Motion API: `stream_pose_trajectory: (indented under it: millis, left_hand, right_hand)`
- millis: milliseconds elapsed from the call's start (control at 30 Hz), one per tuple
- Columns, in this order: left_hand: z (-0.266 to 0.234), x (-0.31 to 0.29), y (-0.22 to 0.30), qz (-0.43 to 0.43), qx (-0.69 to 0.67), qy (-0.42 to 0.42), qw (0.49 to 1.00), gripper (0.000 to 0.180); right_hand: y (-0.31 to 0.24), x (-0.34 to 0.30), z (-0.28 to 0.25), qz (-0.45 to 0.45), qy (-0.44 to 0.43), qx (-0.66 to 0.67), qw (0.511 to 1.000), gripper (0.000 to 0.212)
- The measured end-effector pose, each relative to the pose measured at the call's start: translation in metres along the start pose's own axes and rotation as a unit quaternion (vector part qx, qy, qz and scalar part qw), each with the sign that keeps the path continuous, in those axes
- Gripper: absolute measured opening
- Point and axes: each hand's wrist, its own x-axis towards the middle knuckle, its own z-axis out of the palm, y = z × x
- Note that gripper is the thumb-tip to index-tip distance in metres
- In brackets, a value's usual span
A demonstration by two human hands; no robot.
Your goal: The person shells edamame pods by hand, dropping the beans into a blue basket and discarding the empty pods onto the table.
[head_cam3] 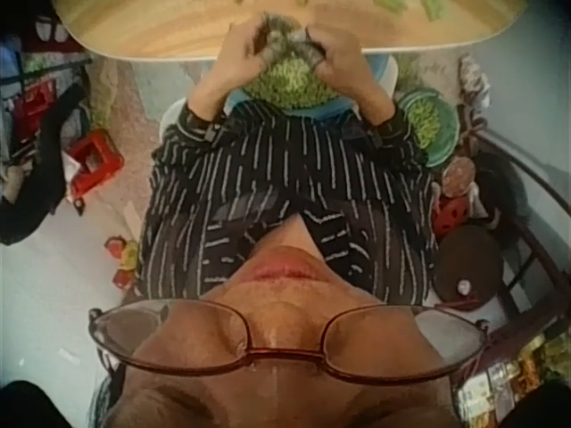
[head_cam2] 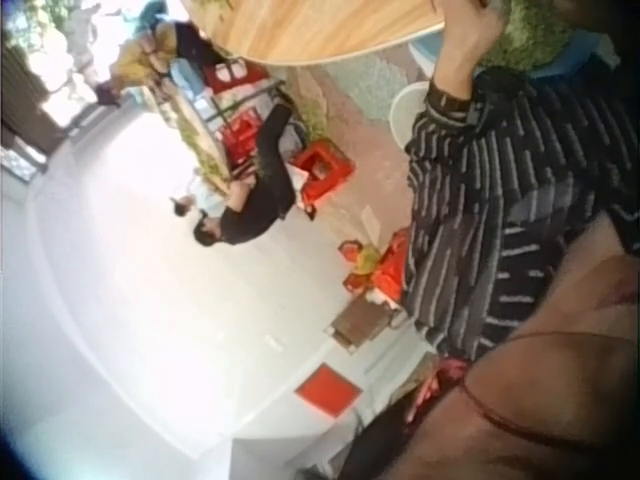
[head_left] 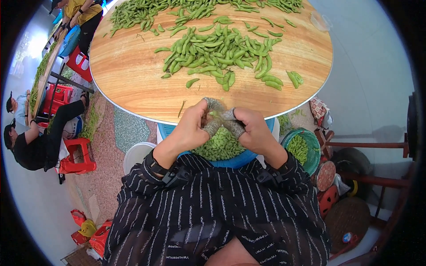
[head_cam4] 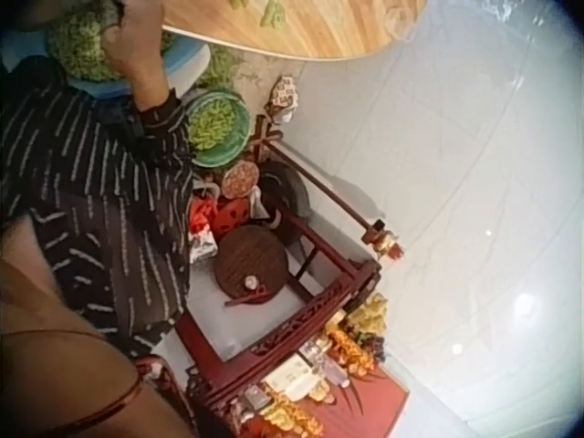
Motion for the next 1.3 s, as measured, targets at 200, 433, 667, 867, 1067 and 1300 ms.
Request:
stream_pose_trajectory:
  millis: [200,433,667,867,1067,1300]
  left_hand:
    - [-0.002,0.000,0.012,-0.059,0.050,-0.042,0.996,0.028]
    - [-0.005,0.001,0.007,-0.026,-0.037,-0.062,0.997,0.028]
    - [-0.003,-0.006,0.009,-0.063,0.003,0.027,0.998,0.025]
    - [0.003,0.001,0.008,-0.017,0.070,0.034,0.997,0.024]
    - [-0.003,0.000,-0.001,0.001,0.028,0.008,1.000,0.023]
    - [0.002,0.001,-0.002,0.032,-0.073,-0.021,0.997,0.023]
  right_hand:
    - [0.016,-0.004,0.007,0.058,0.001,0.060,0.997,0.014]
    - [0.011,-0.003,0.006,0.071,0.018,0.137,0.988,0.011]
    - [0.017,-0.005,0.004,0.161,0.037,0.227,0.960,0.008]
    - [0.006,-0.002,0.010,0.050,0.072,0.056,0.995,0.008]
    - [0.007,0.001,0.003,-0.029,0.006,-0.052,0.998,0.010]
    - [0.013,-0.003,-0.002,0.194,-0.060,0.343,0.917,0.011]
